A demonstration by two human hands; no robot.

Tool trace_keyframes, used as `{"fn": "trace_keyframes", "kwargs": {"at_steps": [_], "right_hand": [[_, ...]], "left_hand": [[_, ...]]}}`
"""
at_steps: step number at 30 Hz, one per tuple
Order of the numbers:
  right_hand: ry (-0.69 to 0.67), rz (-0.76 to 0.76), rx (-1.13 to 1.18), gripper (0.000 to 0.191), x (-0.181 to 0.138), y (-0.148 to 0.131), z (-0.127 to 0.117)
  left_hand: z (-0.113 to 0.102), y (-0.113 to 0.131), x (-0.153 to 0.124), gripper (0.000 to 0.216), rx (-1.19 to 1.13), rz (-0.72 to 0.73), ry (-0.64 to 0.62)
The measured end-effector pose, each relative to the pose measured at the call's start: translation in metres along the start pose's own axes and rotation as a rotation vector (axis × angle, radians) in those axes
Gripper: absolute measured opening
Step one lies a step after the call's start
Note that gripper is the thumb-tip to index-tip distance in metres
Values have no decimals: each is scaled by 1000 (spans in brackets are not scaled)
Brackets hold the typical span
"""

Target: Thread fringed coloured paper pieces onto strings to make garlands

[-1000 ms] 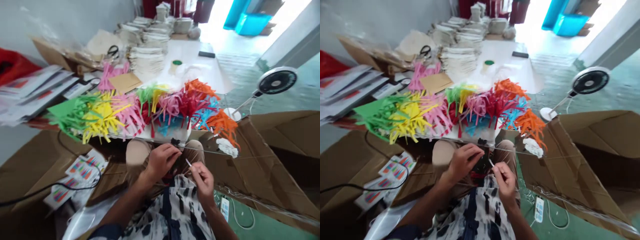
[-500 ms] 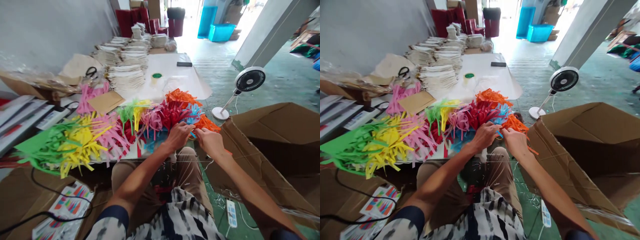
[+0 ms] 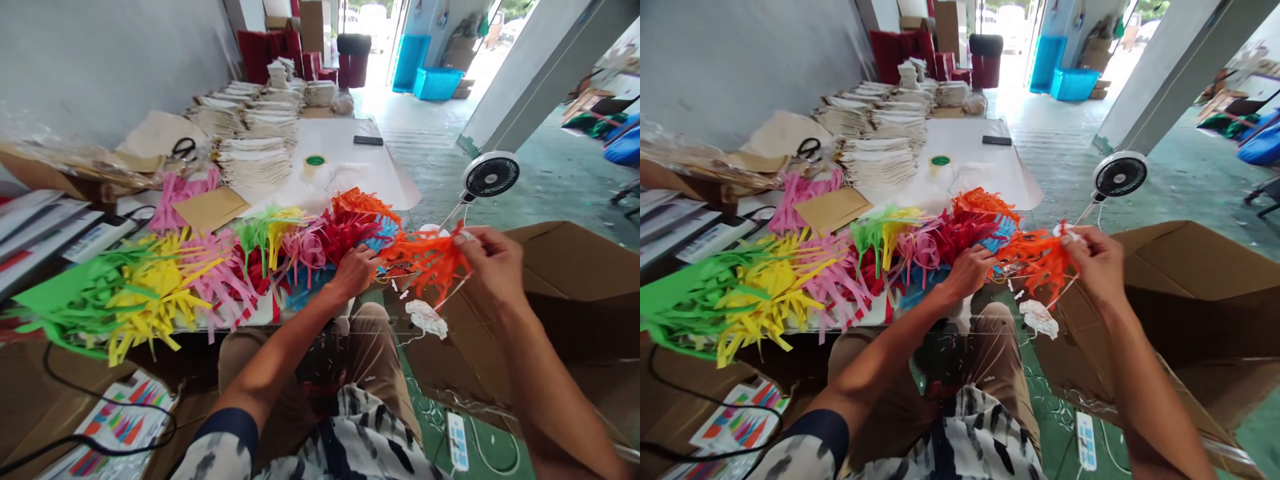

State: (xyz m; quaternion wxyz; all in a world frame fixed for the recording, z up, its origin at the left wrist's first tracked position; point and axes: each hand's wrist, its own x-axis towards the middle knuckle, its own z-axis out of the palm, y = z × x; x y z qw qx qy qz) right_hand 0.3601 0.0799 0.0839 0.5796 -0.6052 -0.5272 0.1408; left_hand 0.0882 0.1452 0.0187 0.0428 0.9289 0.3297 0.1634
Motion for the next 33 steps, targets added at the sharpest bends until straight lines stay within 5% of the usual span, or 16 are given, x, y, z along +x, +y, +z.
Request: {"fn": "trace_keyframes", "kwargs": {"at_steps": [6,9,12,17,24,33], "right_hand": [[238,36,400,33,-2,-58,-40],[77,144,495,28,-51,-99,-53],[-67,317,556,32,-107,-122,-40],[-264,669,635,28,-157,-108,26],[-395,740,807,27,-177,-89,74],[-351,506,475,21,-184,-88,75]], "left_hand": [[-2,0,6,29,-79,-55,0],[-9,0,9,33,-143,-41,28],[-24,3,4,36,-211,-39,85],[-65,29,-32,20,-872,-211,485],[-86,61,-83,28,-1352,-241,195],[-73,62,-98,20,-1394,-385,278]]}}
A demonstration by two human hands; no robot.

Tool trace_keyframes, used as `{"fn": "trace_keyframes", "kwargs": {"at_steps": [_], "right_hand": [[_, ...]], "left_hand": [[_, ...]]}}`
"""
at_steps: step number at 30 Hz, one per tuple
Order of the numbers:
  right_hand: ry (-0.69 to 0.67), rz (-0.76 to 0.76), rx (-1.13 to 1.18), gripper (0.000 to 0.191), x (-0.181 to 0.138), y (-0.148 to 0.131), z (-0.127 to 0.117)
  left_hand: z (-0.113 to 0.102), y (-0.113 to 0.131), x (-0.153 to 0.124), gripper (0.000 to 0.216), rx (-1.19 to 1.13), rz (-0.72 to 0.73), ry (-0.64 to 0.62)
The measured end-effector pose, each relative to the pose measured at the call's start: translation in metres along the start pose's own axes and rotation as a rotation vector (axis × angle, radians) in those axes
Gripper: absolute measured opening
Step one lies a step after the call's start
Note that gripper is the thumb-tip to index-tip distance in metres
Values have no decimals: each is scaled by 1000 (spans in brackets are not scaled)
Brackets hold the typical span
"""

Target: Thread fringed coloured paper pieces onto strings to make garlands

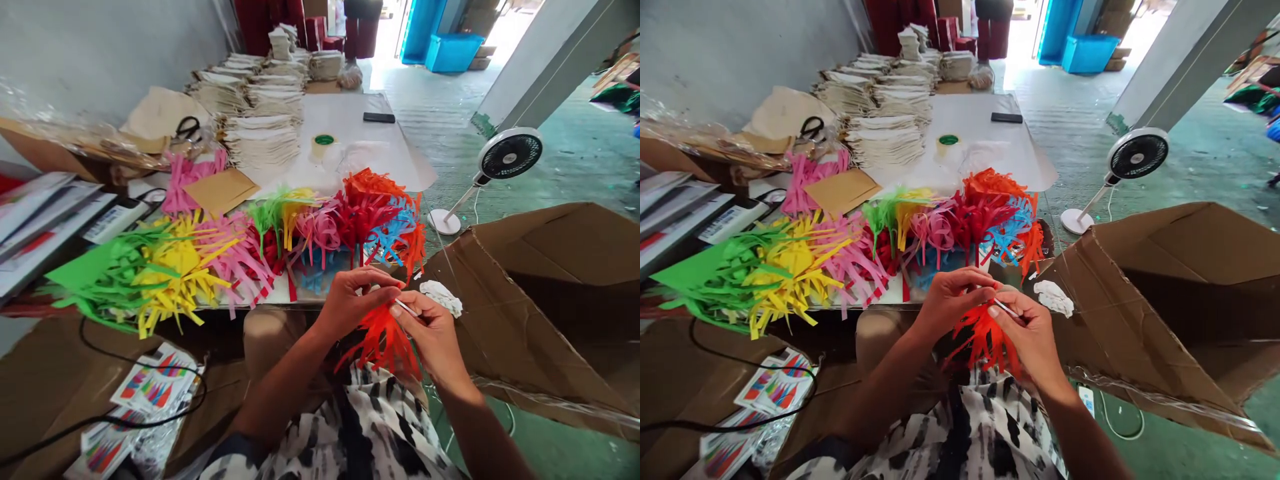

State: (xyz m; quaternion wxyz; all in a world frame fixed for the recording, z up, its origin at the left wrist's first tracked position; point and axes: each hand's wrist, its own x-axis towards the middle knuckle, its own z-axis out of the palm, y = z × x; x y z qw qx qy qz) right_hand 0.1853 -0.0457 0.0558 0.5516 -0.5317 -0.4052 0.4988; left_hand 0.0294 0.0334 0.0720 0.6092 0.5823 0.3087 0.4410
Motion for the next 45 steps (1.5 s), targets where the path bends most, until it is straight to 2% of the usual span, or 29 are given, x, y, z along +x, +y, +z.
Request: {"fn": "trace_keyframes", "kwargs": {"at_steps": [5,9,14,20,25,29,35,38,41,45], "right_hand": [[-10,23,-24,22,-1,8,-1],[-19,4,-2,23,-1,14,-3],[105,-44,-122,26,0,15,0],[216,-83,-212,27,-1,15,10],[331,-177,-367,27,1,9,11],[297,-184,-374,27,6,4,5],[261,-232,-469,21,12,1,5],[274,-246,-457,21,13,3,8],[279,-259,-443,21,15,6,12],[313,-284,-422,22,17,9,17]], "left_hand": [[0,-10,-3,22,-89,-67,27],[-1,-11,-4,21,-77,-60,36],[6,-6,-8,19,53,-28,133],[13,-11,-11,18,-42,-72,143],[8,-15,-11,22,47,22,149],[4,-14,-11,23,203,109,92],[5,-13,-11,22,260,119,90],[7,-15,-11,18,208,53,108],[7,-15,-10,12,64,-113,96],[6,-16,-9,23,-67,-254,83]]}}
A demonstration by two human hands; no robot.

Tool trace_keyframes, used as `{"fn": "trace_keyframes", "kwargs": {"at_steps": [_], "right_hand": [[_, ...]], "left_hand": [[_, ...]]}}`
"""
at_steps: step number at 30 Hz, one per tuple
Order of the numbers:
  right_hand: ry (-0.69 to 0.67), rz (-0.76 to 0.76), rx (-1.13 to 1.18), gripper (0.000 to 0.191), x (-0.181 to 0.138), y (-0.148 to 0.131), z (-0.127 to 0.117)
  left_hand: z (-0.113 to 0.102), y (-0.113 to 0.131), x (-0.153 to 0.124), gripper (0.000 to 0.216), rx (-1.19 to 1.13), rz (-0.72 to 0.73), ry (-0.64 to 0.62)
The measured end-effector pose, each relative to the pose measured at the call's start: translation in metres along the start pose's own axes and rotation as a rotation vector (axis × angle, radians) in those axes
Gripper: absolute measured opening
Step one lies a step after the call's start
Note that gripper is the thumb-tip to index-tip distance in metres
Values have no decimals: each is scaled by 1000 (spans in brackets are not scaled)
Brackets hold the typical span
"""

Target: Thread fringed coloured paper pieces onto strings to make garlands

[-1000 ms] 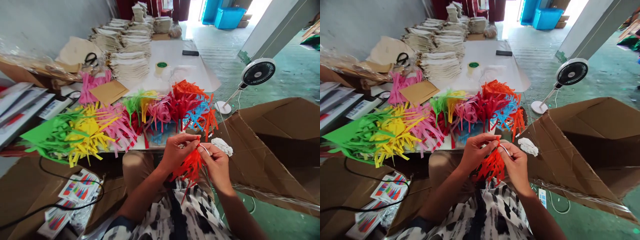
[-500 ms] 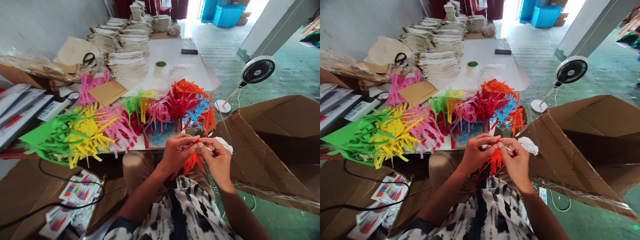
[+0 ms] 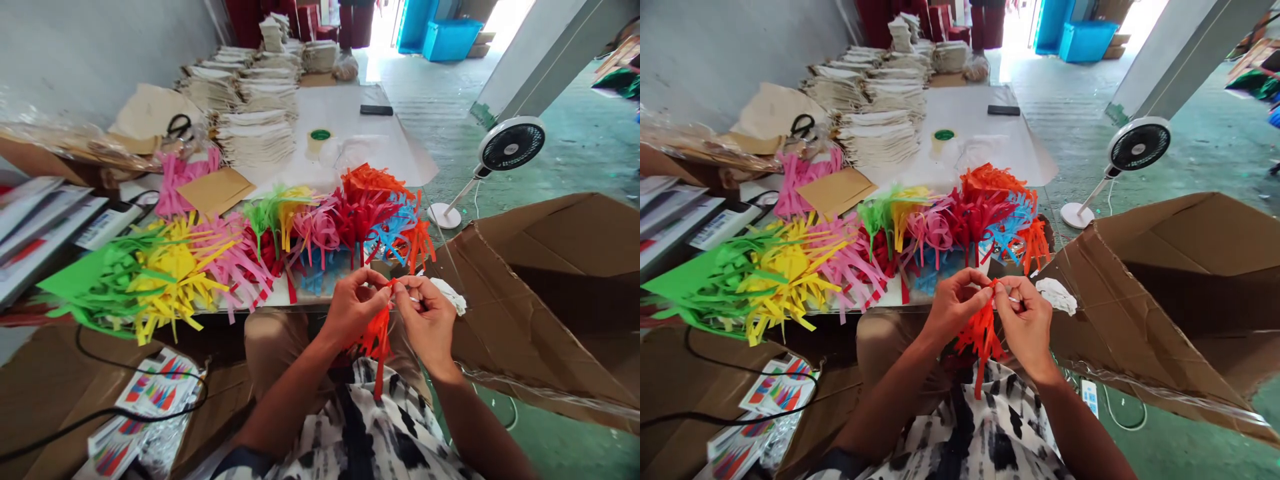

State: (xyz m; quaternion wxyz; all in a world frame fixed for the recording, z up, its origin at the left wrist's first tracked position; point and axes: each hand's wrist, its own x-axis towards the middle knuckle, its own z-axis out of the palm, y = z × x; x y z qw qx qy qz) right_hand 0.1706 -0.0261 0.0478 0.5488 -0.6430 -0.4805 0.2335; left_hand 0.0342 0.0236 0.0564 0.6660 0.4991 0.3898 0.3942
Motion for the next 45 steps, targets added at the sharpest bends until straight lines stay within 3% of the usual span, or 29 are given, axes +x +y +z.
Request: {"fn": "trace_keyframes", "kwargs": {"at_steps": [4,8,16,21,30,37,40,45], "right_hand": [[-16,34,59,24,4,0,2],[-51,49,147,22,7,-1,-3],[-48,-210,197,23,-6,-4,-12],[-121,-232,160,28,-3,2,-13],[-132,-217,111,29,2,6,-16],[-190,-80,136,31,1,8,-16],[-222,-41,107,27,0,9,-18],[-249,-55,-6,13,2,6,-20]], "left_hand": [[-2,-2,2,34,-191,-90,-69],[-5,-6,4,39,-278,-128,-21],[-5,-11,8,33,-405,-163,-26],[-5,-9,7,35,-453,-175,-53],[-2,-6,4,34,-369,-77,-63],[-1,-8,6,50,-374,-21,-104],[-2,-9,6,59,-292,-2,-97],[-1,-10,2,53,-33,59,-72]]}}
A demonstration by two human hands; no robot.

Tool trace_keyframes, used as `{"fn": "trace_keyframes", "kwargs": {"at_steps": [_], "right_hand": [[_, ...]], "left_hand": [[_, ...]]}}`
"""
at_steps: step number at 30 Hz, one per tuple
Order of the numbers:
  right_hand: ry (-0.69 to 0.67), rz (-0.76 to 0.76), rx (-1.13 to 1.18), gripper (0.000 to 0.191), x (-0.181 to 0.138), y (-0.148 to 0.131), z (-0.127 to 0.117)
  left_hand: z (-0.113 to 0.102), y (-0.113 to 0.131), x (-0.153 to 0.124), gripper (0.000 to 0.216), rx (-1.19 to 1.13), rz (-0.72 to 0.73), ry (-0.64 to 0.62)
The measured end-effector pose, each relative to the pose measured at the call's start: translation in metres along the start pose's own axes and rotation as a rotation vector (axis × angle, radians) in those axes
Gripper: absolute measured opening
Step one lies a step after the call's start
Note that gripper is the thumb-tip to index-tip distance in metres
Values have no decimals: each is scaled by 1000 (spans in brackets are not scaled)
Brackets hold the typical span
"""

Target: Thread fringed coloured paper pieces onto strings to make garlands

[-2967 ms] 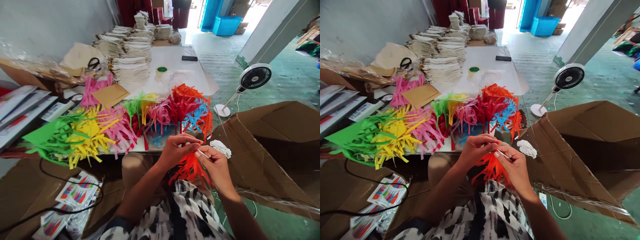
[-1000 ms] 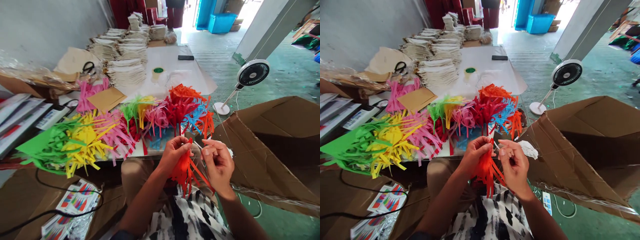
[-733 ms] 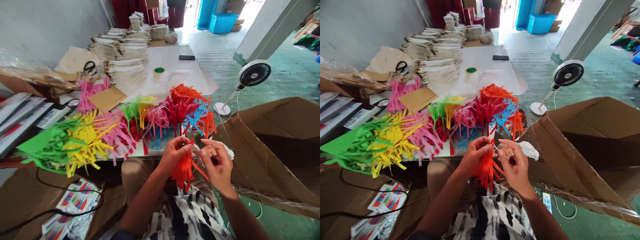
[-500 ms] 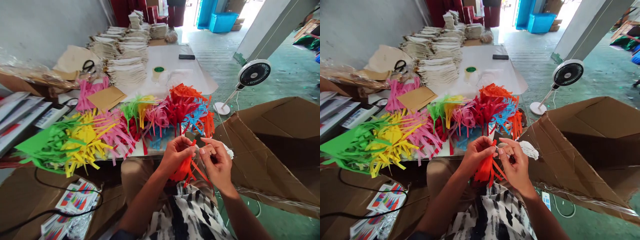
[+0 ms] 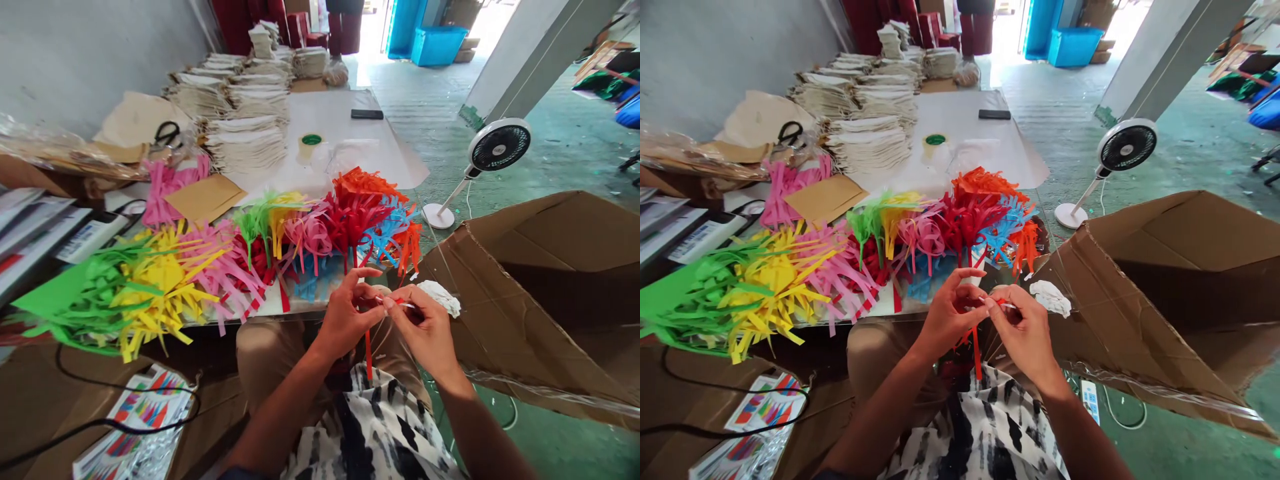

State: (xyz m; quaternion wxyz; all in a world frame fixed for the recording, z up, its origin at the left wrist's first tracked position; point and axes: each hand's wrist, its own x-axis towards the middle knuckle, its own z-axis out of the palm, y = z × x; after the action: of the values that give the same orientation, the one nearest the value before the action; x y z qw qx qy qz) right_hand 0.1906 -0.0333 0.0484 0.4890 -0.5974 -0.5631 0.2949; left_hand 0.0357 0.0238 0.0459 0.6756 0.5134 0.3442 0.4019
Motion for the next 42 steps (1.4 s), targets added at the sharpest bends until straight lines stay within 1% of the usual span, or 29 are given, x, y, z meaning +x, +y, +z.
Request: {"fn": "trace_keyframes", "kwargs": {"at_steps": [3,5,8,10,14,17,19,21,23,24,27,28,30,33,35,38,40,42], "right_hand": [[101,-103,8,14,4,-2,-3],[168,-114,86,16,6,-1,-7],[167,-17,246,17,8,7,-11],[166,78,316,15,8,13,-12],[172,242,392,27,9,23,-9],[144,261,444,34,12,26,-5],[154,235,458,36,14,26,-3],[169,205,449,36,15,23,-3],[180,187,441,35,16,22,-4],[187,188,443,35,15,21,-4],[211,207,474,35,14,22,-6],[219,218,486,34,13,23,-7],[234,232,502,33,12,25,-7],[259,241,500,30,11,29,-8],[265,248,491,29,10,30,-9],[259,246,472,28,10,31,-12],[262,233,463,29,10,30,-14],[261,221,448,30,12,30,-14]], "left_hand": [[1,0,-1,49,61,-12,-15],[1,0,1,44,53,-53,-42],[0,0,8,35,21,-95,-110],[-2,0,14,31,29,-90,-151],[-5,0,25,27,70,-109,-219],[-5,-4,28,23,91,-140,-253],[-4,-7,29,20,125,-143,-284],[-6,-8,30,22,180,-135,-340],[-11,-7,36,24,287,-77,-367],[-14,-6,42,24,367,-18,-354],[-23,-1,65,19,690,220,-226],[-25,-1,74,17,817,279,-185],[-25,-2,91,21,1025,344,-158],[-18,-7,110,32,1215,374,-187],[-11,-9,118,34,1290,364,-202],[-6,-8,126,28,1343,339,-193],[-8,-5,132,24,1306,361,-165],[-13,1,139,16,1162,414,-135]]}}
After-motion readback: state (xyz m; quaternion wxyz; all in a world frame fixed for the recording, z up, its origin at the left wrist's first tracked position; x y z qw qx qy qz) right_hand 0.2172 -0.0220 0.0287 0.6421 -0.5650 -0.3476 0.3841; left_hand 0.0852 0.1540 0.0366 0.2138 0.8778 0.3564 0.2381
